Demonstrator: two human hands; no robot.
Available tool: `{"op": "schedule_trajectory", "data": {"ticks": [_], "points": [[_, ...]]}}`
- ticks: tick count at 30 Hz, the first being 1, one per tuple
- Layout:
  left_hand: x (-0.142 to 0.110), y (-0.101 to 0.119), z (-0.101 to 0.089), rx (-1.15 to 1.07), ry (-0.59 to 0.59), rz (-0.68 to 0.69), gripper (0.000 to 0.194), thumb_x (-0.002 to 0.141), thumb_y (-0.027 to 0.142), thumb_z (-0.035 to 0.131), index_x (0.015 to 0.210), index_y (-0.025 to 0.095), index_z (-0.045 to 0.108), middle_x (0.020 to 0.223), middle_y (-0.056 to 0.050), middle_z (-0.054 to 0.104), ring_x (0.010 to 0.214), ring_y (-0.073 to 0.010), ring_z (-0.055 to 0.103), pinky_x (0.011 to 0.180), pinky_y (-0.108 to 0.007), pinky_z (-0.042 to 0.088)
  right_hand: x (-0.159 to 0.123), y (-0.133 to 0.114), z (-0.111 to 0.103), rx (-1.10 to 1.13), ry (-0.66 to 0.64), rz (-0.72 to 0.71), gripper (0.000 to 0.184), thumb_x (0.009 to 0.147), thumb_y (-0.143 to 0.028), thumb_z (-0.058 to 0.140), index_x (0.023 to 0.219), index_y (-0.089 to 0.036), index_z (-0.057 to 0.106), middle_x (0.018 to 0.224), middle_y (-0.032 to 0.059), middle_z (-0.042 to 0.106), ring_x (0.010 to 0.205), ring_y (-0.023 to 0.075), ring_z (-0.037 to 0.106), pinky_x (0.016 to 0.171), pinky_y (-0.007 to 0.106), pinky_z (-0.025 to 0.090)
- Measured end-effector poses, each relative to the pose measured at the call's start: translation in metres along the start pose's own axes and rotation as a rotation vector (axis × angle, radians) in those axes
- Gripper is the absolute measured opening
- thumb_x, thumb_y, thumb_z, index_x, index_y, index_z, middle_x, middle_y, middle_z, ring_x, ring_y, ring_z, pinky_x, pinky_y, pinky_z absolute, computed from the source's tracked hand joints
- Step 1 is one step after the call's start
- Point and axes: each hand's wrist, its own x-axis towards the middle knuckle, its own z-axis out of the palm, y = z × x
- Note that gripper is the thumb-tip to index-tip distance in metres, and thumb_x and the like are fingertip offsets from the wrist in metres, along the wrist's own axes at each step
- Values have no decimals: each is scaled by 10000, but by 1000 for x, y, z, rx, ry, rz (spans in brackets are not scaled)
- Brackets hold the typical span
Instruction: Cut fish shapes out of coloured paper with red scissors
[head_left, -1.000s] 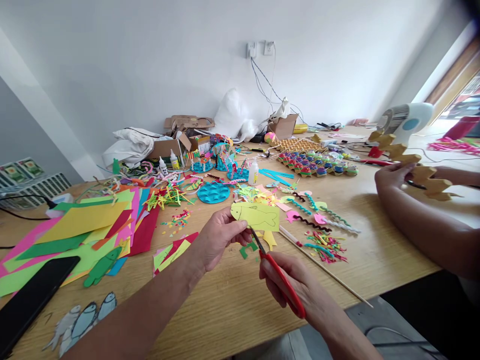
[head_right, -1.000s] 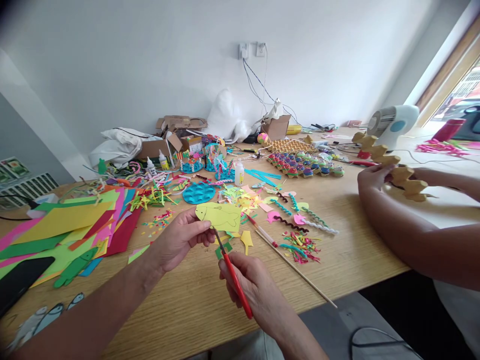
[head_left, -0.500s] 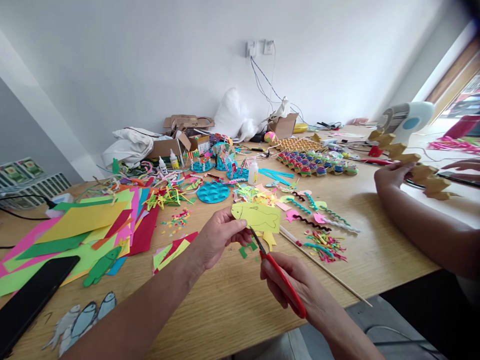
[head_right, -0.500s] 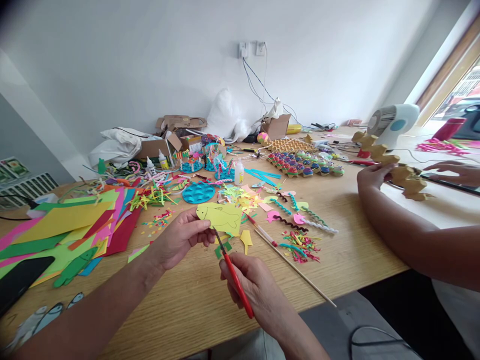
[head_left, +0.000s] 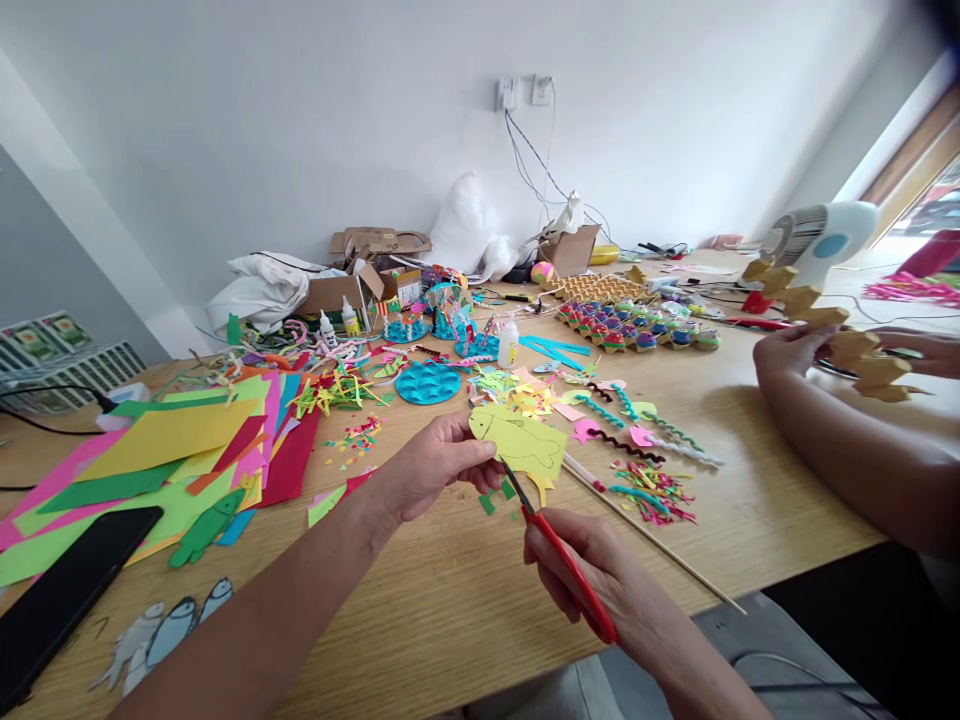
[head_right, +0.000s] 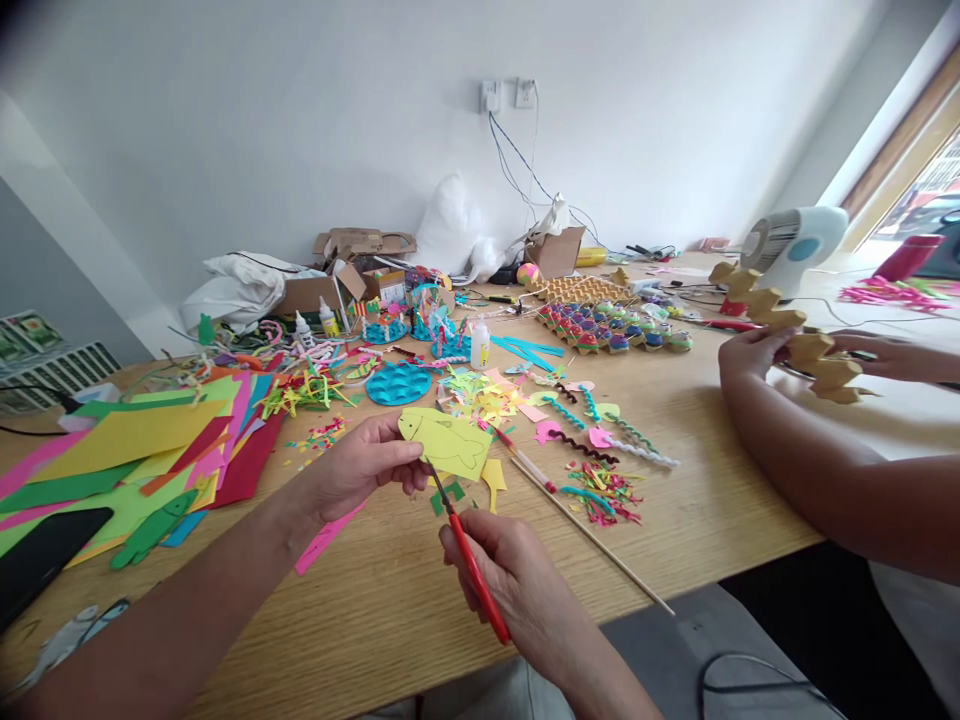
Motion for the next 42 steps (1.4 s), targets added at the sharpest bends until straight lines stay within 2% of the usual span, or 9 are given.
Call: {"op": "schedule_trajectory", "data": {"ticks": [10, 16, 27, 42], "points": [[1, 3, -3, 38, -39, -37, 175, 673, 265, 651, 756, 120, 599, 623, -23, 621, 531, -97, 578, 509, -203, 451, -2, 1, 0, -13, 2, -21, 358, 839, -468, 451, 625, -183, 463, 456, -72, 397, 387, 71, 356, 384, 179, 289], [2, 3, -4, 51, -66, -58, 219, 665, 302, 669, 768, 121, 601, 653, -32, 634, 532, -98, 583, 505, -201, 454, -3, 4, 1, -39, 6, -29, 352, 860, -444, 432, 636, -175, 469, 464, -70, 398, 400, 68, 357, 394, 175, 287], [3, 2, -5, 35, -78, -63, 214, 664, 293, 673, 769, 121, 600, 650, -29, 636, 530, -95, 588, 506, -195, 454, -1, 6, 3, -20, 16, -27, 389, 848, -491, 431, 612, -182, 458, 425, -73, 394, 361, 63, 349, 361, 171, 260], [2, 2, -4, 50, -80, -82, 214, 673, 298, 673, 768, 119, 604, 637, -33, 627, 523, -91, 569, 521, -205, 456, -2, 4, 3, -52, 7, -35, 377, 849, -485, 420, 615, -190, 442, 460, -69, 392, 388, 76, 373, 387, 181, 295]]}}
